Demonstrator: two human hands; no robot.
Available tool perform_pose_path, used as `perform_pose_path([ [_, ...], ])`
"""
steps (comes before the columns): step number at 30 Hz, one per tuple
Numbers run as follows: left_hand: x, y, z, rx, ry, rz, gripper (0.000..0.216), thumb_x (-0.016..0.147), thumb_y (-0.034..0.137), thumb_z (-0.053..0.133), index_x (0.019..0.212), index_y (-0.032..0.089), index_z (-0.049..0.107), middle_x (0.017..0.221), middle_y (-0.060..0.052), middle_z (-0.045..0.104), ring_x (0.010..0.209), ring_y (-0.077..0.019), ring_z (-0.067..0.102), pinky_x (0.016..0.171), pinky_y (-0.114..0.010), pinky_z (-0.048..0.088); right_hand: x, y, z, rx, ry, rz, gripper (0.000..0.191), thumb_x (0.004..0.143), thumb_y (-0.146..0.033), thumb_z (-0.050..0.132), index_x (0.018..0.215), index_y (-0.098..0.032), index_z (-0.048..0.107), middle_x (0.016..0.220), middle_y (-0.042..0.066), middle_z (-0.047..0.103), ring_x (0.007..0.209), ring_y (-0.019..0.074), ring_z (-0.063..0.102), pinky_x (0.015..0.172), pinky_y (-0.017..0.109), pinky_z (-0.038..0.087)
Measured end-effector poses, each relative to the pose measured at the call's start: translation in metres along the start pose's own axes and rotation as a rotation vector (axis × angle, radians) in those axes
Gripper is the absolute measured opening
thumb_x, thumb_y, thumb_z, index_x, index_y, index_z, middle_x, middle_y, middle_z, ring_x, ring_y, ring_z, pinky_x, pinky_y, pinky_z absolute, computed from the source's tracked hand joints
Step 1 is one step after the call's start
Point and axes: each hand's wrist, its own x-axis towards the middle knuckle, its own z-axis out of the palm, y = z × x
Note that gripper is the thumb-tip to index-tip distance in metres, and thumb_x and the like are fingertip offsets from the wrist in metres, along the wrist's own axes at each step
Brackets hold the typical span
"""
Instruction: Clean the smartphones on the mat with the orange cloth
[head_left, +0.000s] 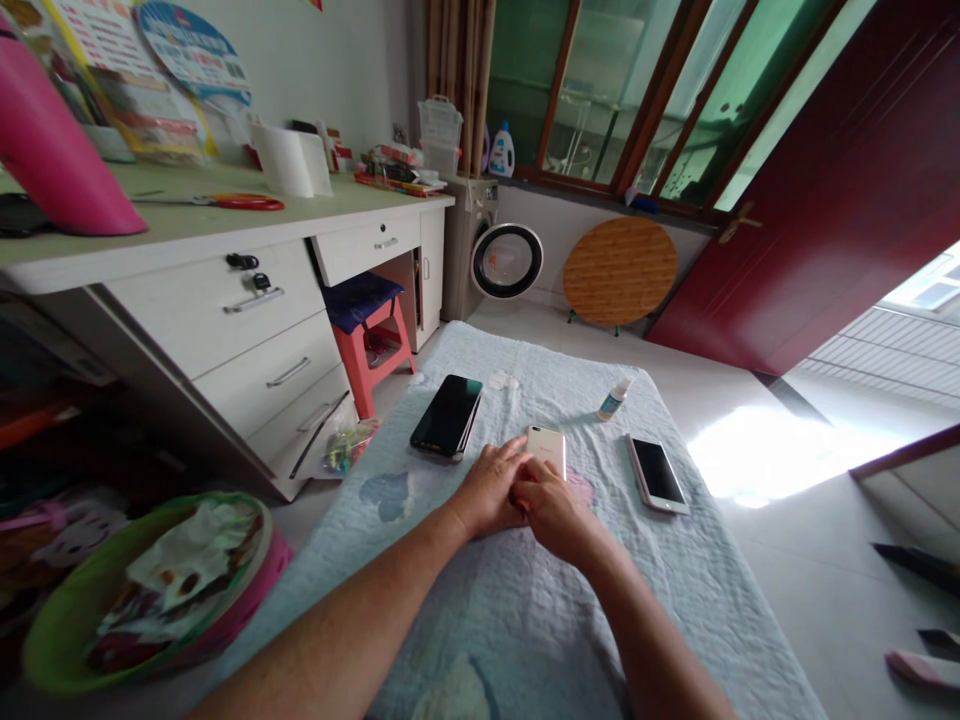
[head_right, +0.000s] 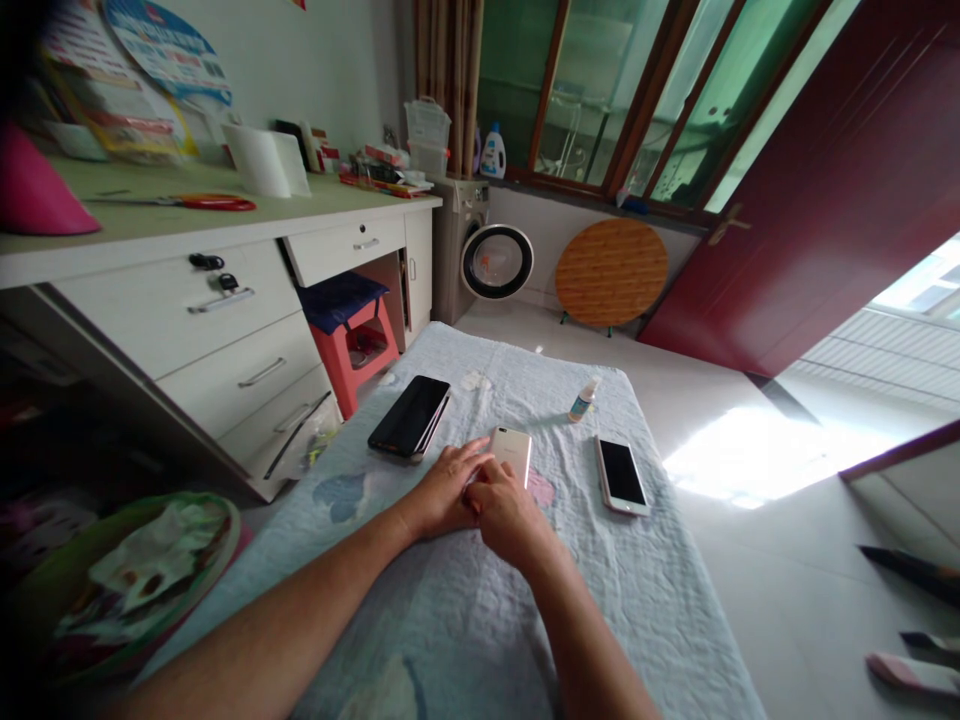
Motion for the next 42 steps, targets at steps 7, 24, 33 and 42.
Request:
perform_pose_path([
  [7,0.0,-0.001,-0.003,0.031,-0.071,0.006,0.07,0.061,0.042,0.075,0.124,0.022,0.051,0.141,-0.009,0.045,0.118,-0.032,0.048,0.1,-0.044,0.036,-0.005,0.003,-0.004,0.119,-0.005,-0.023,0.024,0.08,-0.004,0.053,0.083,-0.021,0.069,0.097,0.004,0.054,0.091,0.016,0.046,0.081,0.027,0.038],
  [24,-0.002,-0.003,-0.014,0.023,-0.222,-0.004,0.095,0.058,0.054,0.076,0.139,0.02,0.039,0.15,-0.01,0.031,0.129,-0.0338,0.036,0.107,-0.045,0.029,-0.017,0.006,-0.02,0.099,-0.081,0.02,0.026,0.08,-0.007,0.053,0.077,-0.025,0.072,0.084,0.002,0.053,0.081,0.0131,0.047,0.073,0.025,0.033],
  [33,-0.001,-0.01,-0.012,0.007,-0.244,0.019,0.098,0.06,0.062,0.071,0.141,0.021,0.036,0.151,-0.01,0.029,0.13,-0.0351,0.034,0.107,-0.045,0.028,-0.019,-0.004,-0.022,-0.024,-0.147,0.044,0.022,0.085,-0.016,0.055,0.079,-0.027,0.073,0.083,0.003,0.051,0.081,0.0142,0.044,0.072,0.026,0.03],
  [42,-0.001,-0.011,-0.012,0.004,-0.234,-0.009,0.081,0.07,0.053,0.07,0.14,0.025,0.039,0.15,-0.005,0.032,0.128,-0.0302,0.036,0.107,-0.04,0.03,-0.027,0.001,-0.03,0.013,-0.217,0.134,0.033,0.08,-0.008,0.049,0.085,-0.029,0.074,0.084,0.003,0.052,0.08,0.0137,0.047,0.072,0.025,0.031],
])
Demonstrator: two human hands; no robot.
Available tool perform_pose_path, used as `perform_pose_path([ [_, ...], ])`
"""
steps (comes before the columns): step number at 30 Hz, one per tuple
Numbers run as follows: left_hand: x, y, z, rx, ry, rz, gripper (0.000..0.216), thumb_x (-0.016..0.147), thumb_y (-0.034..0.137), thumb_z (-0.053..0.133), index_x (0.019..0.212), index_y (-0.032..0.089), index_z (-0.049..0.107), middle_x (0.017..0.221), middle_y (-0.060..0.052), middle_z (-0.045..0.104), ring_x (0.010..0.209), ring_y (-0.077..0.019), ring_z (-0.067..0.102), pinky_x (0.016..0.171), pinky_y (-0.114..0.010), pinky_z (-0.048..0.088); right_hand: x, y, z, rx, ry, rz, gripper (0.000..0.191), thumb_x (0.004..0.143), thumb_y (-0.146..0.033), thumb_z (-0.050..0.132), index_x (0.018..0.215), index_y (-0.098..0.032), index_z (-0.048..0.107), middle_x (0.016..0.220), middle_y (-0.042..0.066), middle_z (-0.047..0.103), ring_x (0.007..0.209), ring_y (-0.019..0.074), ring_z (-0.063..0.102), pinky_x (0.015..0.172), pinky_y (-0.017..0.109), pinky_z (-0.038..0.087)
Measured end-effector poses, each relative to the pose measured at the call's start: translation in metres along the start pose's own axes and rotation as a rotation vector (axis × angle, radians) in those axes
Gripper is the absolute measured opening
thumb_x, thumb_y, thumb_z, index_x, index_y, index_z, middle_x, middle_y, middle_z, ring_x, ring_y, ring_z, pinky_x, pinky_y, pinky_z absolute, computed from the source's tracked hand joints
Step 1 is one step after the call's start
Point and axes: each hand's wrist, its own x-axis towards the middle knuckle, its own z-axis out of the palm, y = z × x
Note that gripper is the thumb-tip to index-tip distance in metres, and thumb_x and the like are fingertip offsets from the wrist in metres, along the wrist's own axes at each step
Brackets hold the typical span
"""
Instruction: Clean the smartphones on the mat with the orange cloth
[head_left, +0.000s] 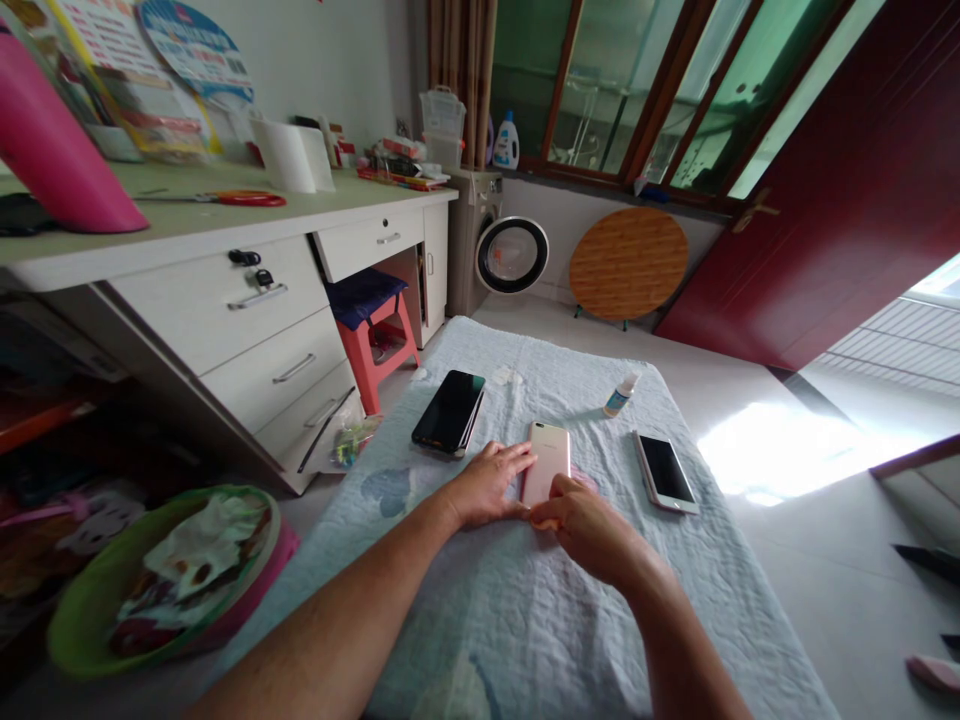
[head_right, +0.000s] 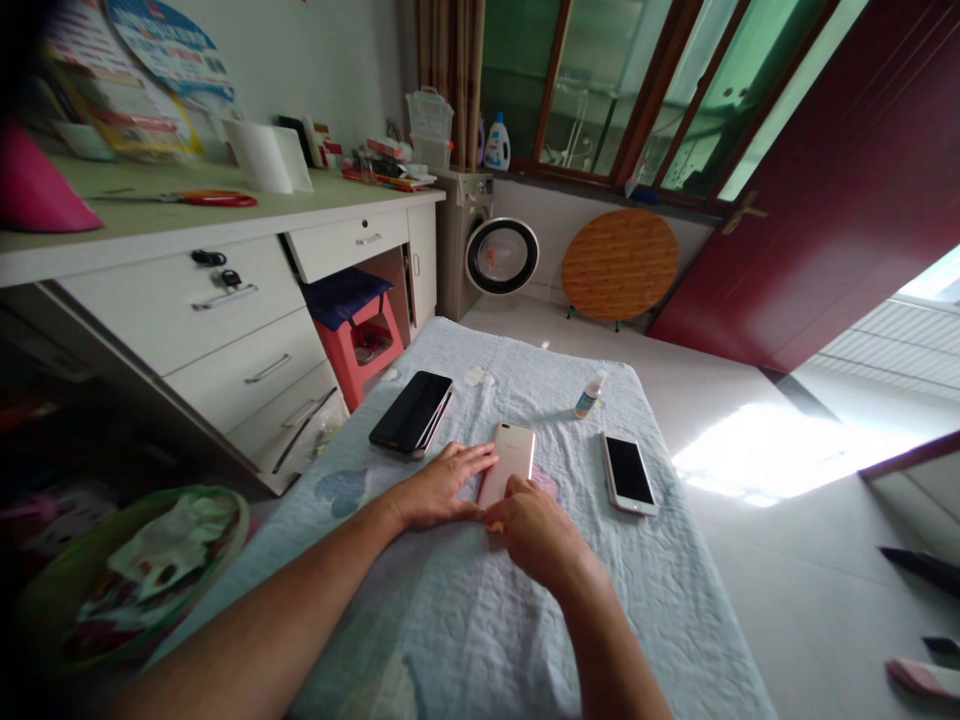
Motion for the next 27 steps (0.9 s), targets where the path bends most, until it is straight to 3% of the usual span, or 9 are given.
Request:
perform_pose_path([
  [10,0.0,0.002,0.0,0.055,0.028,-0.001,0.078,0.07,0.047,0.072,0.138,0.022,0.042,0.149,-0.005,0.035,0.126,-0.0289,0.037,0.107,-0.038,0.029,-0.003,0.008,-0.015,0.008,-0.026,0.106,0.034,0.073,-0.008,0.045,0.078,-0.023,0.074,0.084,0.005,0.06,0.08,0.0142,0.053,0.071,0.024,0.035],
  [15,-0.002,0.0,0.001,0.035,0.046,0.012,0.079,0.07,0.051,0.071,0.138,0.024,0.041,0.149,-0.004,0.035,0.127,-0.0293,0.037,0.107,-0.039,0.03,-0.004,0.005,-0.018,-0.074,0.14,0.164,0.027,0.08,-0.013,0.044,0.076,-0.02,0.07,0.083,0.004,0.056,0.071,0.0123,0.051,0.066,0.024,0.034],
  [18,-0.002,0.0,0.001,0.016,0.052,0.019,0.079,0.07,0.052,0.07,0.138,0.024,0.041,0.149,-0.004,0.035,0.127,-0.0293,0.037,0.106,-0.04,0.03,0.001,0.002,-0.012,-0.043,0.237,0.082,0.022,0.085,-0.016,0.045,0.085,-0.019,0.067,0.09,0.005,0.053,0.079,0.013,0.051,0.071,0.023,0.036],
  [20,-0.002,0.001,0.001,0.007,0.055,0.016,0.078,0.07,0.051,0.07,0.138,0.024,0.042,0.148,-0.005,0.036,0.127,-0.0291,0.038,0.106,-0.04,0.031,0.006,0.002,-0.004,-0.028,0.212,0.05,0.02,0.088,-0.017,0.044,0.087,-0.019,0.065,0.091,0.005,0.051,0.08,0.0131,0.05,0.072,0.022,0.036],
  [27,-0.001,0.004,-0.002,-0.006,0.05,-0.001,0.081,0.068,0.043,0.074,0.139,0.023,0.041,0.148,-0.005,0.036,0.127,-0.0292,0.038,0.107,-0.04,0.03,0.022,0.017,0.011,-0.106,0.263,0.1,0.016,0.089,-0.016,0.045,0.094,-0.019,0.06,0.095,0.006,0.051,0.088,0.0163,0.048,0.078,0.024,0.035],
])
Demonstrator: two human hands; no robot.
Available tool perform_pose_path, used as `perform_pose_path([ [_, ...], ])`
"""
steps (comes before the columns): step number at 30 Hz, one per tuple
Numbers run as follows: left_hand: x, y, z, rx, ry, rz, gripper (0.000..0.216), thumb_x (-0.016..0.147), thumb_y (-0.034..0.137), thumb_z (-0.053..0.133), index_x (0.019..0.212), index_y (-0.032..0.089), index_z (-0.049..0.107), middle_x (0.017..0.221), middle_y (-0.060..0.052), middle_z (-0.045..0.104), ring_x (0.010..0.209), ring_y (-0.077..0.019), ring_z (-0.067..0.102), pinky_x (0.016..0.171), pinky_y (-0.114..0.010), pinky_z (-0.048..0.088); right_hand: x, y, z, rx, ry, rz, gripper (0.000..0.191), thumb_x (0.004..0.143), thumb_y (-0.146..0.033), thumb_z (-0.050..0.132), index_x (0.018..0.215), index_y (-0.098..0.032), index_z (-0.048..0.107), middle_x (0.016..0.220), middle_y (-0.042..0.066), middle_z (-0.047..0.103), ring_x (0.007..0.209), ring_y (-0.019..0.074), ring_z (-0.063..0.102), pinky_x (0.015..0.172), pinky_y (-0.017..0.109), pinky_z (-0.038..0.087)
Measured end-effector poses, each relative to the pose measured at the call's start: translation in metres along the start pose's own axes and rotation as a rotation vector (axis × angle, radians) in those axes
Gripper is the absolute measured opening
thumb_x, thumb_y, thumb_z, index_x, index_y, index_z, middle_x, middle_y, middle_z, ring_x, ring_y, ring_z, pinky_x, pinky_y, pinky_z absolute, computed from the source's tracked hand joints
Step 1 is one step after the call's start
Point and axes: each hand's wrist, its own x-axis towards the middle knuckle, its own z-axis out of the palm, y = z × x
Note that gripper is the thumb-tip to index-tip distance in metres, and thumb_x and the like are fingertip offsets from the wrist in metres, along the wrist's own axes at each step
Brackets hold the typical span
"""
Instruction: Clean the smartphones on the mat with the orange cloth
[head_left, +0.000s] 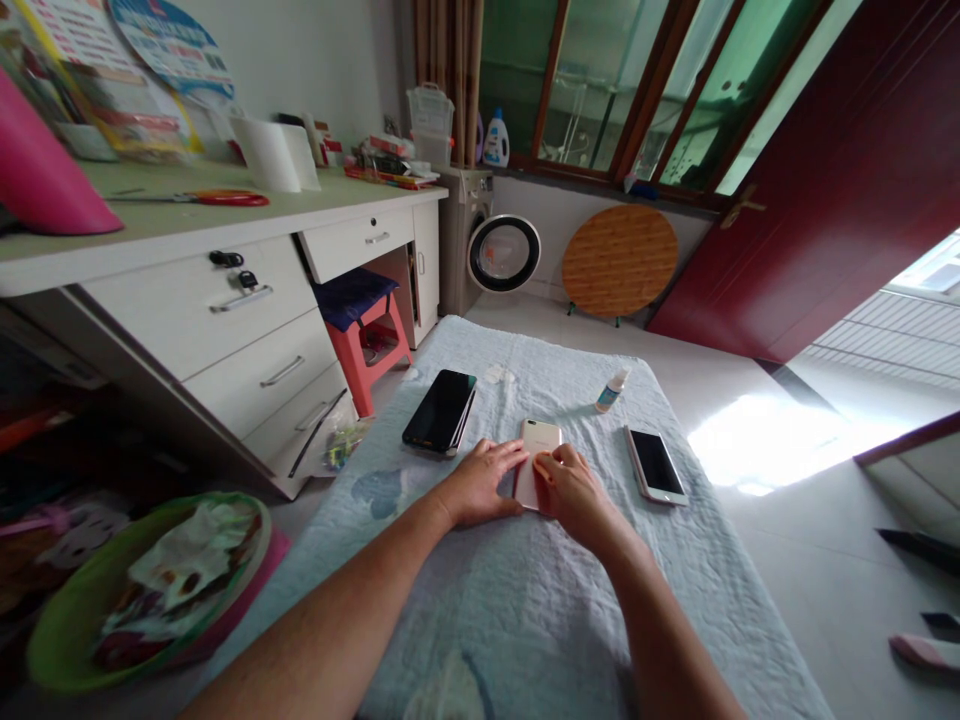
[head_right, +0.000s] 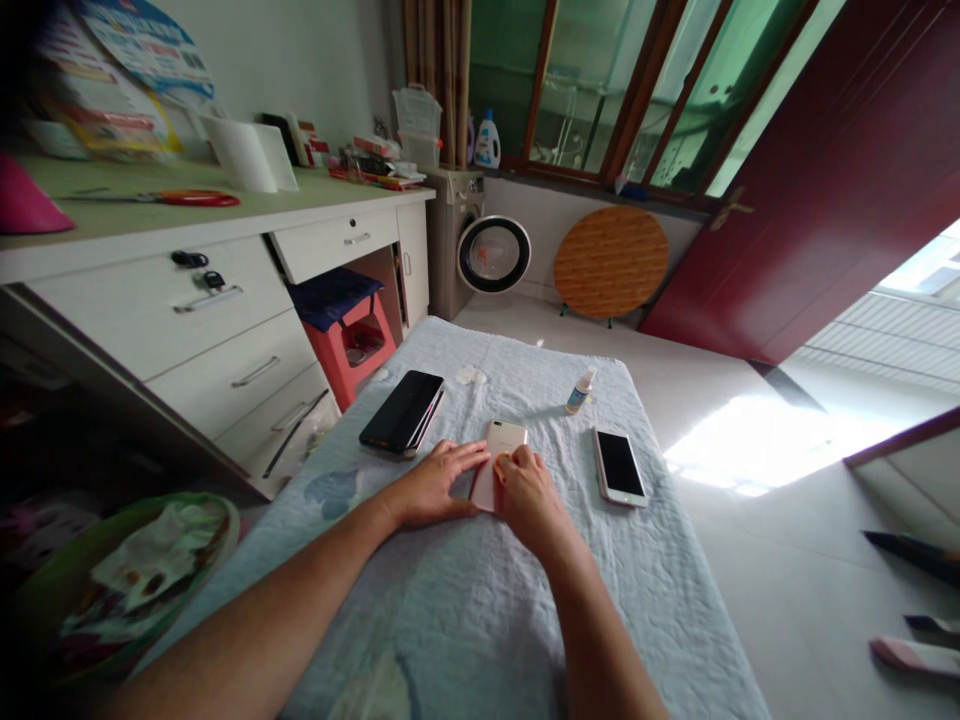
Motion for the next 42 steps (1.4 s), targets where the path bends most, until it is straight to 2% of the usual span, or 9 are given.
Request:
perform_pose_path([
  [8,0.002,0.002,0.001,0.02,-0.001,-0.023,0.083,0.065,0.044,0.076,0.138,0.022,0.042,0.148,-0.006,0.037,0.128,-0.0305,0.037,0.108,-0.041,0.029,0.018,0.017,0.01,-0.044,0.139,0.168,0.023,0.094,-0.024,0.037,0.102,-0.02,0.058,0.1,0.008,0.052,0.09,0.018,0.048,0.083,0.026,0.035],
  [12,0.002,0.003,0.0,0.025,-0.005,-0.023,0.08,0.066,0.043,0.075,0.137,0.023,0.043,0.147,-0.006,0.038,0.128,-0.0308,0.038,0.107,-0.042,0.03,0.026,0.026,0.013,-0.064,0.184,0.245,0.024,0.093,-0.026,0.039,0.106,-0.018,0.058,0.101,0.009,0.053,0.095,0.0198,0.048,0.087,0.029,0.033],
  [21,0.002,0.002,0.0,0.022,0.005,-0.016,0.081,0.065,0.042,0.076,0.136,0.023,0.044,0.147,-0.006,0.038,0.127,-0.0302,0.039,0.106,-0.041,0.03,0.027,0.037,0.007,-0.006,0.14,0.344,0.036,0.089,-0.031,0.043,0.114,-0.014,0.063,0.098,0.011,0.059,0.094,0.0207,0.052,0.086,0.029,0.035],
  [27,0.002,0.004,0.0,0.03,-0.005,-0.029,0.079,0.065,0.043,0.076,0.135,0.023,0.046,0.147,-0.007,0.038,0.127,-0.0307,0.039,0.106,-0.042,0.029,0.016,0.033,-0.002,0.115,0.133,0.329,0.031,0.083,-0.028,0.046,0.096,-0.013,0.07,0.087,0.009,0.064,0.08,0.0173,0.056,0.072,0.025,0.037],
  [32,0.002,0.006,-0.001,0.035,-0.008,-0.044,0.079,0.065,0.043,0.076,0.135,0.021,0.046,0.147,-0.007,0.038,0.127,-0.0307,0.038,0.107,-0.042,0.029,0.007,0.031,-0.01,0.204,0.003,0.319,0.025,0.077,-0.022,0.046,0.071,-0.014,0.069,0.065,0.004,0.062,0.061,0.0124,0.052,0.057,0.022,0.032],
  [42,0.002,0.005,-0.001,0.035,-0.002,-0.038,0.079,0.064,0.044,0.075,0.134,0.022,0.046,0.147,-0.007,0.038,0.126,-0.0309,0.039,0.107,-0.042,0.029,-0.001,0.024,-0.022,0.258,-0.12,0.35,0.02,0.071,-0.021,0.047,0.061,-0.014,0.063,0.052,-0.001,0.051,0.049,0.0091,0.04,0.048,0.024,0.024],
])
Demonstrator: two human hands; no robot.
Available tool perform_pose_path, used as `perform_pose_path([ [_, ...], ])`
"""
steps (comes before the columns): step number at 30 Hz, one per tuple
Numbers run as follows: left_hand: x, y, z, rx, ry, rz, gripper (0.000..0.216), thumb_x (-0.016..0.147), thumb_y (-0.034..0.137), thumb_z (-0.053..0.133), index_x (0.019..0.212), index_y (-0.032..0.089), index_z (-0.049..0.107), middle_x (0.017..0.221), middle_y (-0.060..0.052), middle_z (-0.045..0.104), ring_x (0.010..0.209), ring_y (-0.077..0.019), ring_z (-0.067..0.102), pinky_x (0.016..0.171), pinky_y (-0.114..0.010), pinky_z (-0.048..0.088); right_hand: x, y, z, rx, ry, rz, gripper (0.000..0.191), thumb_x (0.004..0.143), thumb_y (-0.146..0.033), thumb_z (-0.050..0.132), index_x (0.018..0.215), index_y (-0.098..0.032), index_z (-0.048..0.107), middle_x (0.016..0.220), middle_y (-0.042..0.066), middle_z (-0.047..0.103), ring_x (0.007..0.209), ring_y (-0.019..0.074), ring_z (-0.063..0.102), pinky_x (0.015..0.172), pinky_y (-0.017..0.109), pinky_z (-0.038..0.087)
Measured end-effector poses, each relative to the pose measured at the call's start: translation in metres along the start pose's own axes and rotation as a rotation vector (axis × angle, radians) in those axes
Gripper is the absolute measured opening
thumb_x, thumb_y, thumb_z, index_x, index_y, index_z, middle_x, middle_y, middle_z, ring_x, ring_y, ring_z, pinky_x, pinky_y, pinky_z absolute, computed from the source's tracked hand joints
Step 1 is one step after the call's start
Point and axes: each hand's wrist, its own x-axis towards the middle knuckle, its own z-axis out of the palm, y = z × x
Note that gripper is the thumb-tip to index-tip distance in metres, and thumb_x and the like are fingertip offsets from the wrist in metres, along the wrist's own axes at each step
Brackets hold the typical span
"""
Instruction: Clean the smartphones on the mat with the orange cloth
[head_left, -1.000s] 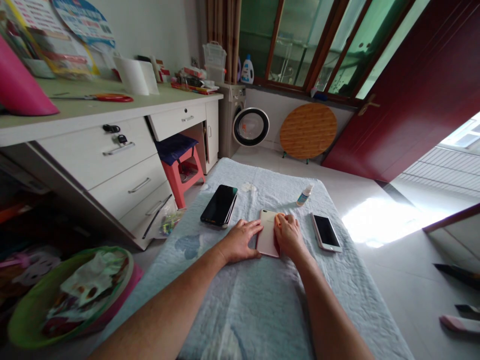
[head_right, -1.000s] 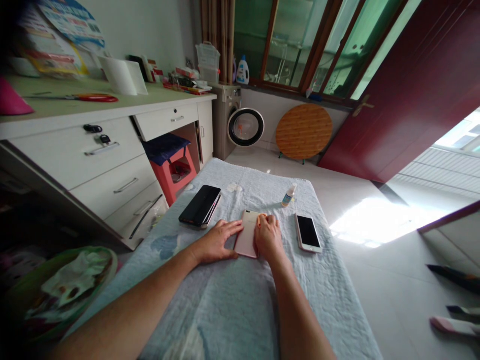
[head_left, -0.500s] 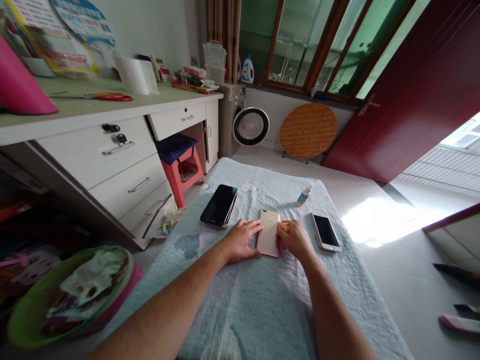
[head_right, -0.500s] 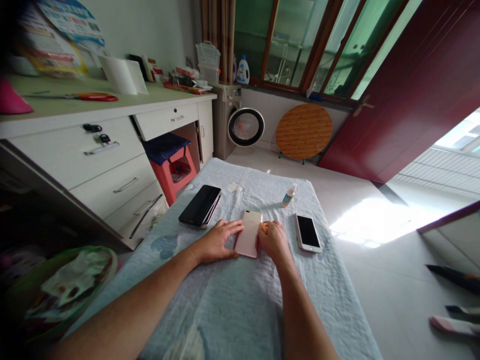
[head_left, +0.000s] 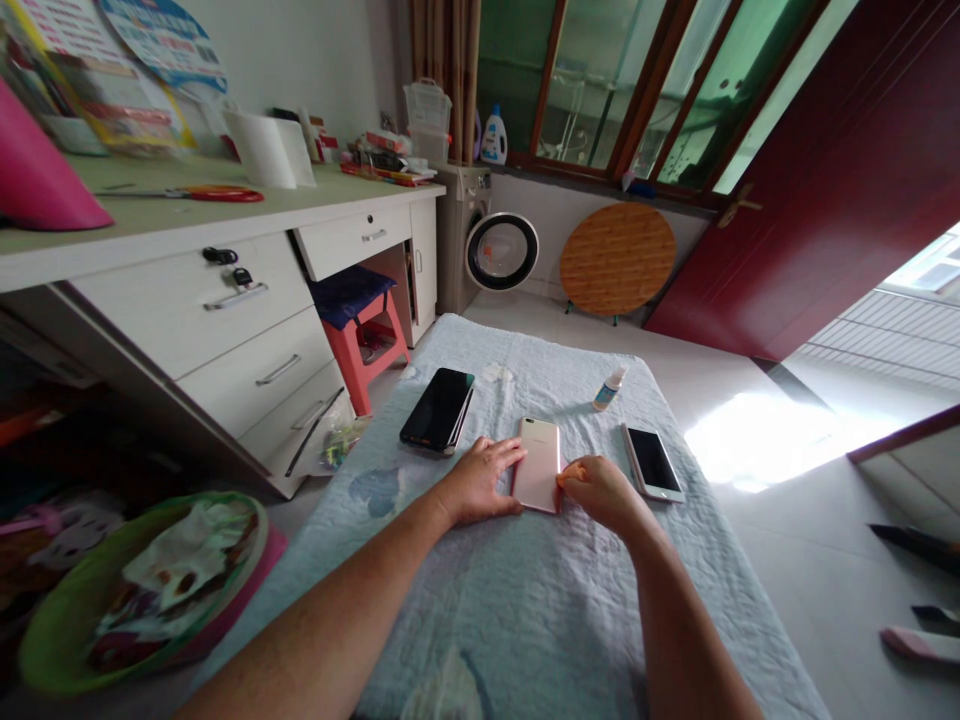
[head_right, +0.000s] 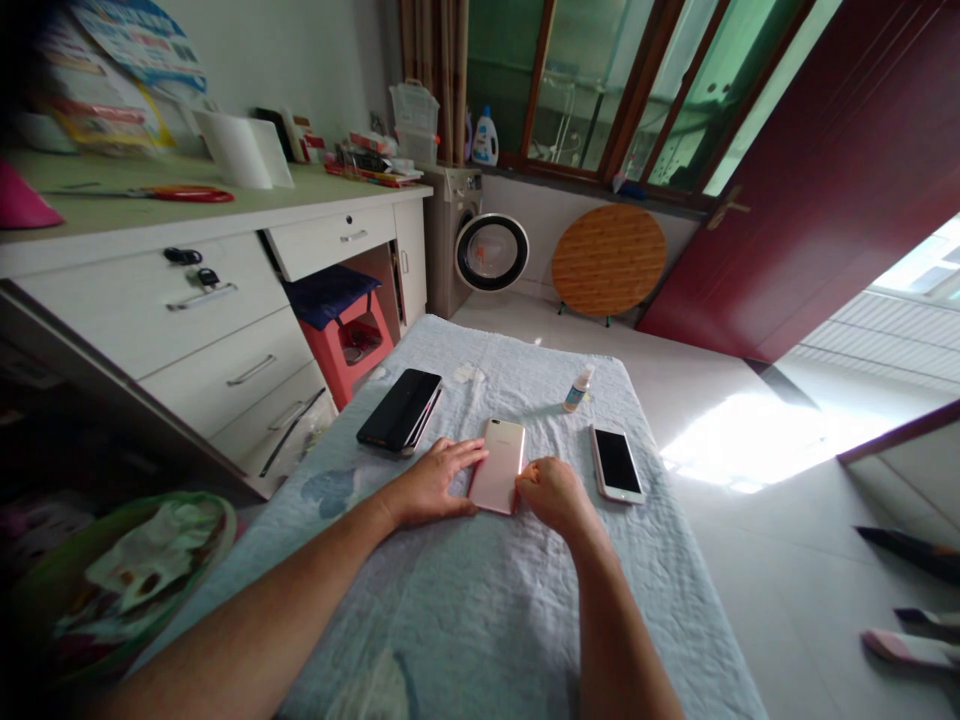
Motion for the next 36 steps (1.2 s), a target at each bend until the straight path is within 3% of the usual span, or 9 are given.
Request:
perform_pose_path([
  [9,0.0,-0.003,0.002,0.001,0.004,0.018,0.077,0.067,0.047,0.072,0.135,0.022,0.045,0.148,-0.007,0.037,0.13,-0.0303,0.036,0.108,-0.042,0.026,-0.01,-0.001,-0.007,-0.029,-0.174,-0.071,0.019,0.066,-0.022,0.05,0.048,-0.016,0.049,0.049,-0.004,0.037,0.049,0.0073,0.031,0.046,0.024,0.02],
  [15,0.0,-0.003,0.002,0.012,0.011,0.017,0.074,0.068,0.047,0.071,0.134,0.025,0.046,0.147,-0.005,0.038,0.13,-0.0305,0.037,0.108,-0.043,0.026,-0.017,-0.002,-0.011,0.03,-0.308,-0.093,0.015,0.068,-0.022,0.05,0.062,-0.014,0.062,0.054,-0.003,0.049,0.049,0.0077,0.037,0.046,0.022,0.023],
  [19,0.0,-0.003,0.001,-0.004,0.009,0.014,0.076,0.067,0.05,0.072,0.135,0.025,0.046,0.147,-0.005,0.038,0.127,-0.0307,0.039,0.106,-0.043,0.028,-0.02,-0.011,-0.015,0.106,-0.273,-0.186,0.018,0.071,-0.018,0.051,0.076,-0.016,0.068,0.069,0.0,0.063,0.06,0.0107,0.052,0.054,0.02,0.034],
  [23,-0.002,-0.003,0.0,-0.027,0.006,0.022,0.079,0.067,0.053,0.071,0.135,0.024,0.045,0.148,-0.005,0.036,0.127,-0.0313,0.038,0.106,-0.043,0.029,-0.018,-0.017,-0.013,0.187,-0.066,-0.329,0.021,0.078,-0.018,0.05,0.084,-0.017,0.071,0.089,0.004,0.067,0.078,0.0142,0.059,0.071,0.022,0.042],
  [26,-0.002,-0.003,0.0,-0.028,0.012,0.025,0.078,0.067,0.05,0.071,0.136,0.025,0.045,0.148,-0.004,0.036,0.127,-0.031,0.038,0.106,-0.043,0.029,-0.014,-0.015,-0.007,0.102,0.064,-0.338,0.022,0.082,-0.021,0.051,0.09,-0.018,0.071,0.089,0.005,0.064,0.079,0.0137,0.058,0.074,0.023,0.041],
  [30,-0.001,-0.002,0.0,-0.02,0.019,0.018,0.078,0.065,0.048,0.073,0.134,0.023,0.047,0.148,-0.004,0.037,0.125,-0.0304,0.04,0.106,-0.042,0.03,-0.011,-0.011,0.0,-0.011,-0.008,-0.331,0.024,0.084,-0.019,0.049,0.077,-0.019,0.071,0.083,0.004,0.061,0.074,0.0123,0.056,0.072,0.023,0.04],
  [36,0.0,-0.004,0.003,-0.01,0.023,0.013,0.079,0.063,0.045,0.075,0.134,0.022,0.047,0.147,-0.005,0.039,0.126,-0.0299,0.04,0.107,-0.041,0.03,-0.015,-0.006,-0.006,0.013,-0.125,-0.338,0.023,0.074,-0.012,0.052,0.084,-0.02,0.071,0.087,0.003,0.065,0.078,0.0132,0.058,0.071,0.022,0.039],
])
